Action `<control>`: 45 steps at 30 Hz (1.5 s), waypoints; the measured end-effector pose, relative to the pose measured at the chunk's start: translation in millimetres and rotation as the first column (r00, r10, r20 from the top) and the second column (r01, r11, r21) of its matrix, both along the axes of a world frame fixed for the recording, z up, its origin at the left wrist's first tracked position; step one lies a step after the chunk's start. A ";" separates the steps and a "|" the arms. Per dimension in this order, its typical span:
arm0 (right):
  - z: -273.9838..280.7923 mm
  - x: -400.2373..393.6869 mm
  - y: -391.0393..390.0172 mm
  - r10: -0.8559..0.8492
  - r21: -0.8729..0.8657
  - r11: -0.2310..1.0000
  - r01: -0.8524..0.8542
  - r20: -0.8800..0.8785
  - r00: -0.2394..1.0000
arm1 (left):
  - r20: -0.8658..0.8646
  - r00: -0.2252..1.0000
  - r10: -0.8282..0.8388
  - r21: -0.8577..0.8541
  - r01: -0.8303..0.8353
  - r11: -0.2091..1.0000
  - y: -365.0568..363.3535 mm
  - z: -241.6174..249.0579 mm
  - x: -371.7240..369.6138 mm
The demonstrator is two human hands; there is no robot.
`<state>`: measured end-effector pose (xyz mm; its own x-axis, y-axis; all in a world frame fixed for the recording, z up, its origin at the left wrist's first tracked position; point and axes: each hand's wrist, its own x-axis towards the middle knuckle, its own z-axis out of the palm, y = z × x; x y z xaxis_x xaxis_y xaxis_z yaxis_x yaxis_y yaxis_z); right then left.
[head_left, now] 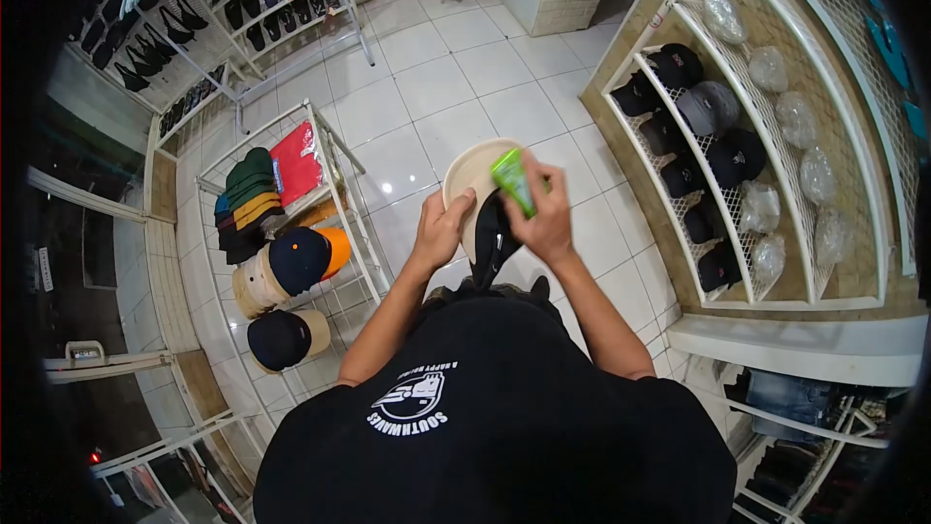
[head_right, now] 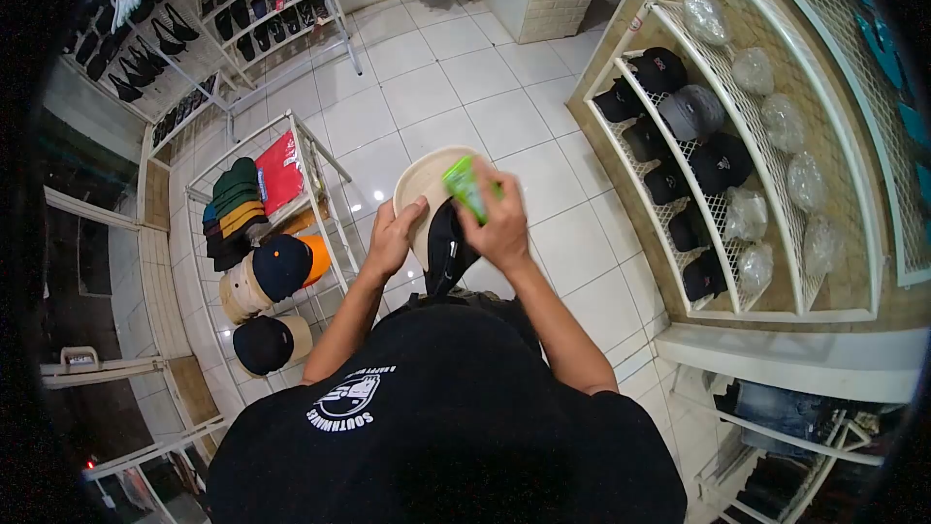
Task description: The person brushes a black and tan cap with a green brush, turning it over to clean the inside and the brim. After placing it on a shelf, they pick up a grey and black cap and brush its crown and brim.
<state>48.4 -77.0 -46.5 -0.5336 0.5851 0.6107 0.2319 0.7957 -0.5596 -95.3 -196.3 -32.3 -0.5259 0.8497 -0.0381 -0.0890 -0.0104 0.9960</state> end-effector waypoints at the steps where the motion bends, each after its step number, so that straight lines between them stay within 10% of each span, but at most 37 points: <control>1: -0.5 0.9 11.9 -0.082 -0.054 0.995 0.082 -0.005 0.997 | -0.001 1.000 0.004 0.005 -0.004 1.000 1.6 -1.4 -0.5; 7: 3.5 7.2 -1.9 0.071 0.064 0.995 -0.074 0.054 0.996 | 0.044 0.997 0.057 0.087 -0.060 0.994 1.6 -12.4 1.6; 11: 4.4 1.4 14.3 -0.251 -0.272 0.935 0.228 -0.051 0.967 | 0.086 0.996 -0.004 0.078 -0.003 0.997 1.6 -12.5 -0.9; 14: 20.8 2.5 5.1 0.204 0.080 0.975 -0.207 0.041 0.978 | -0.084 0.994 -0.070 0.021 0.072 0.997 2.1 -17.0 0.3; 18: 25.7 -10.0 15.4 -0.015 0.009 1.000 0.015 0.015 1.000 | -0.088 0.990 -0.108 0.013 0.110 0.994 3.7 -13.0 0.5; 21: 32.1 -12.1 -0.6 0.339 -0.024 0.941 -0.339 0.012 0.941 | -0.220 0.965 -0.146 0.017 0.154 0.988 1.3 -9.5 -9.4; 24: 30.4 -6.8 27.7 0.002 -0.028 1.000 0.002 0.142 0.990 | -0.247 0.959 -0.142 -0.011 0.143 0.990 -2.0 -4.3 -8.4; 29: 30.0 -11.8 -5.9 0.243 0.018 0.970 -0.244 0.055 0.969 | -0.209 0.950 -0.233 -0.089 0.219 0.972 -7.6 -11.4 -7.5; 33: 17.1 -10.0 16.8 -0.214 -0.022 0.976 0.215 0.044 0.976 | -0.188 0.975 -0.120 -0.023 0.118 0.993 -8.1 -7.9 -0.3; 36: 11.5 -6.0 -10.3 0.035 0.141 0.989 -0.052 0.125 0.992 | -0.061 0.997 -0.039 -0.036 0.037 0.999 -3.2 -11.1 -7.5; 40: -2.6 -2.8 14.9 -0.270 -0.091 0.957 0.274 0.062 0.961 | 0.078 0.997 -0.011 0.033 0.009 0.999 -1.4 -20.8 -11.7; 45: -2.0 1.6 -1.4 -0.027 0.046 0.999 0.021 0.119 0.993 | -0.019 1.000 0.017 0.040 -0.016 0.999 2.0 -24.0 -6.7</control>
<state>50.0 -78.4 -48.6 -0.5906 0.5720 0.5693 0.3144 0.8127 -0.4905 -101.9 -194.3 -56.3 -0.5401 0.8416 0.0059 -0.0697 -0.0517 0.9962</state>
